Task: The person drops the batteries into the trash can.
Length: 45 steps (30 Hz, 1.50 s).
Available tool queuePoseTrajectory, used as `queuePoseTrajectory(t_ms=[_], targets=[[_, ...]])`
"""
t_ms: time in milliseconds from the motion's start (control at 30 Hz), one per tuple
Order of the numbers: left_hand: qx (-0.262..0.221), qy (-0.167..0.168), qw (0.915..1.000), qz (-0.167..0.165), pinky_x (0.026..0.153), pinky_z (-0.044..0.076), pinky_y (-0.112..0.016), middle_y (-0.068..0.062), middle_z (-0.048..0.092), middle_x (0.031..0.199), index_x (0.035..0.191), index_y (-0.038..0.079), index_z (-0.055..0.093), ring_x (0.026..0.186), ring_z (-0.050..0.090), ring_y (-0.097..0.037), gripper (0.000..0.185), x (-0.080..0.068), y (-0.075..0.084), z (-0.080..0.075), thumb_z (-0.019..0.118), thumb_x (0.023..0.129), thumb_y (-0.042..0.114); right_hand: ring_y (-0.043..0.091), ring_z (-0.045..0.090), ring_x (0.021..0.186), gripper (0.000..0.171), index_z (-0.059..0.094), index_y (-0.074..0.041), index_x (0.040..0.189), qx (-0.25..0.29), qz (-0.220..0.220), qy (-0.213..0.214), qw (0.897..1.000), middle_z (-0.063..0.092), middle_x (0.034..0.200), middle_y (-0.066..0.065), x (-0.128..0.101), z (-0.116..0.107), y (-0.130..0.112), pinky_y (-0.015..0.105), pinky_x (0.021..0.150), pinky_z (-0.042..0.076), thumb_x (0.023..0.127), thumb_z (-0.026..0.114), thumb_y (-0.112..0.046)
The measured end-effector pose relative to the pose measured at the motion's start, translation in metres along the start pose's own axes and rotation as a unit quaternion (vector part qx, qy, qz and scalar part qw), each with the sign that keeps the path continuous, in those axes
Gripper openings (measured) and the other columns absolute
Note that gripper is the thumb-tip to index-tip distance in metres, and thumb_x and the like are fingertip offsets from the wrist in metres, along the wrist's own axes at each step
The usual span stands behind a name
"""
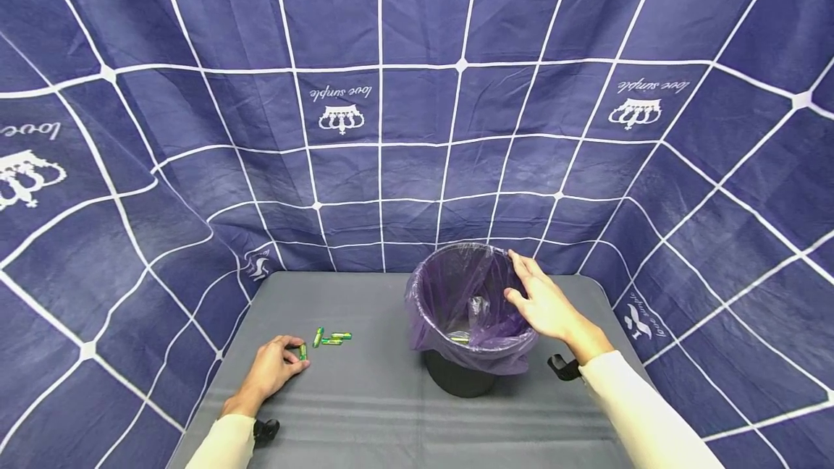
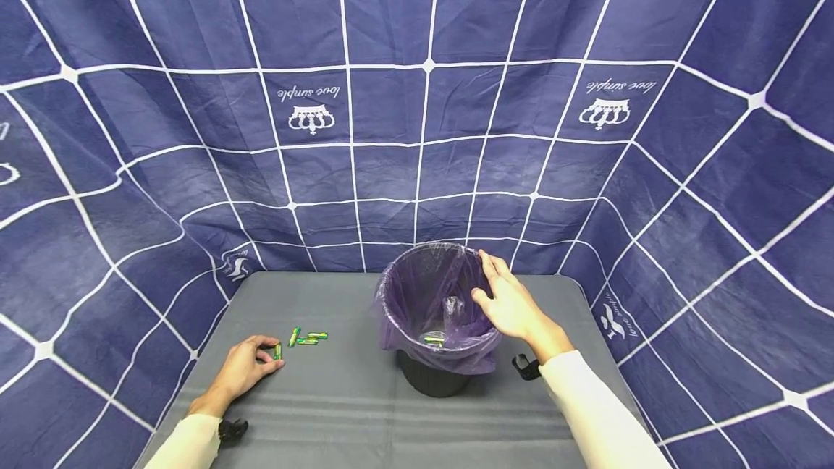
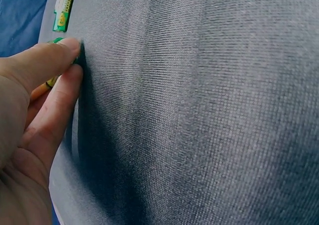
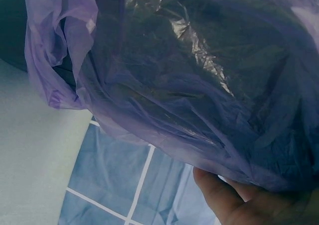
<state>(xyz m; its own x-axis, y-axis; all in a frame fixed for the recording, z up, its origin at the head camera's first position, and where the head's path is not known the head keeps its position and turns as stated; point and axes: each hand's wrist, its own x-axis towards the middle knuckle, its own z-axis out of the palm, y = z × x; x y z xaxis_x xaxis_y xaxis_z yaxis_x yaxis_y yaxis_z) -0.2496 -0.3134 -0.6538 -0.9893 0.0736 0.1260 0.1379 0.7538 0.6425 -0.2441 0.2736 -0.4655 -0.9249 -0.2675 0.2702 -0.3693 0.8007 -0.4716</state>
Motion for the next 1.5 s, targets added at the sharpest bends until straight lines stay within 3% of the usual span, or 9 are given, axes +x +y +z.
queuePoseTrajectory(t_ms=[233, 433, 567, 767, 1000, 1167, 1500], targets=[[0.000, 0.014, 0.9998, -0.011, 0.077, 0.057, -0.028, -0.004, 0.084, 0.086, 0.124, -0.003, 0.079, 0.073, 0.074, -0.005, 0.048, -0.002, 0.000, -0.009, 0.103, 0.085, 0.011, 0.056, 0.053, 0.162, 0.079, 0.033, 0.005, 0.180, 0.006, -0.004, -0.002, 1.000, 0.048, 0.175, 0.033, 0.002, 0.003, -0.001, 0.074, 0.132, 0.044, 0.112, 0.064, -0.022], [0.011, 0.016, 0.9997, -0.013, 0.080, 0.059, -0.031, 0.001, 0.086, 0.084, 0.126, 0.000, 0.080, 0.076, 0.077, -0.006, 0.047, 0.001, 0.003, -0.015, 0.102, 0.088, 0.016, 0.057, 0.053, 0.162, 0.079, 0.033, 0.006, 0.179, 0.006, -0.006, 0.002, 1.000, 0.048, 0.175, 0.034, 0.001, 0.003, -0.002, 0.074, 0.133, 0.043, 0.111, 0.064, -0.020], [0.009, 0.031, 0.9995, 0.001, 0.077, 0.057, -0.028, 0.004, 0.084, 0.081, 0.126, 0.001, 0.081, 0.075, 0.076, -0.005, 0.047, 0.006, 0.013, -0.020, 0.102, 0.088, 0.016, 0.057, 0.052, 0.162, 0.079, 0.033, 0.007, 0.179, 0.008, -0.009, 0.003, 1.000, 0.048, 0.175, 0.034, 0.001, 0.002, -0.002, 0.073, 0.133, 0.043, 0.111, 0.064, -0.020], [-0.003, 0.050, 0.9982, 0.033, 0.066, 0.055, -0.023, 0.003, 0.082, 0.079, 0.127, 0.000, 0.080, 0.069, 0.070, 0.002, 0.045, 0.017, 0.044, -0.029, 0.101, 0.089, 0.013, 0.058, 0.052, 0.162, 0.078, 0.033, 0.007, 0.179, 0.009, -0.005, 0.002, 1.000, 0.047, 0.176, 0.035, 0.003, 0.000, -0.001, 0.074, 0.133, 0.042, 0.112, 0.064, -0.018], [-0.015, 0.068, 0.9937, 0.088, 0.066, 0.060, -0.020, -0.004, 0.084, 0.083, 0.123, 0.002, 0.082, 0.070, 0.073, 0.001, 0.041, 0.028, 0.083, -0.038, 0.102, 0.089, 0.010, 0.059, 0.052, 0.162, 0.078, 0.032, 0.006, 0.179, 0.010, -0.001, 0.002, 1.000, 0.046, 0.176, 0.034, 0.003, -0.002, 0.002, 0.075, 0.133, 0.042, 0.112, 0.064, -0.018], [-0.014, 0.077, 0.9886, 0.128, 0.071, 0.067, -0.028, -0.010, 0.085, 0.094, 0.122, 0.005, 0.083, 0.074, 0.076, -0.003, 0.040, 0.033, 0.111, -0.042, 0.103, 0.089, 0.012, 0.059, 0.052, 0.162, 0.078, 0.032, 0.006, 0.180, 0.010, 0.000, 0.000, 1.000, 0.046, 0.176, 0.034, 0.002, -0.002, 0.003, 0.075, 0.133, 0.042, 0.113, 0.064, -0.018], [0.000, 0.078, 0.9741, 0.212, 0.081, 0.072, -0.041, -0.009, 0.087, 0.111, 0.124, 0.006, 0.084, 0.082, 0.082, -0.017, 0.040, 0.047, 0.174, -0.047, 0.103, 0.090, 0.015, 0.058, 0.052, 0.162, 0.078, 0.033, 0.007, 0.179, 0.010, -0.002, 0.001, 1.000, 0.047, 0.176, 0.033, -0.002, -0.002, 0.006, 0.074, 0.134, 0.042, 0.113, 0.065, -0.018]])
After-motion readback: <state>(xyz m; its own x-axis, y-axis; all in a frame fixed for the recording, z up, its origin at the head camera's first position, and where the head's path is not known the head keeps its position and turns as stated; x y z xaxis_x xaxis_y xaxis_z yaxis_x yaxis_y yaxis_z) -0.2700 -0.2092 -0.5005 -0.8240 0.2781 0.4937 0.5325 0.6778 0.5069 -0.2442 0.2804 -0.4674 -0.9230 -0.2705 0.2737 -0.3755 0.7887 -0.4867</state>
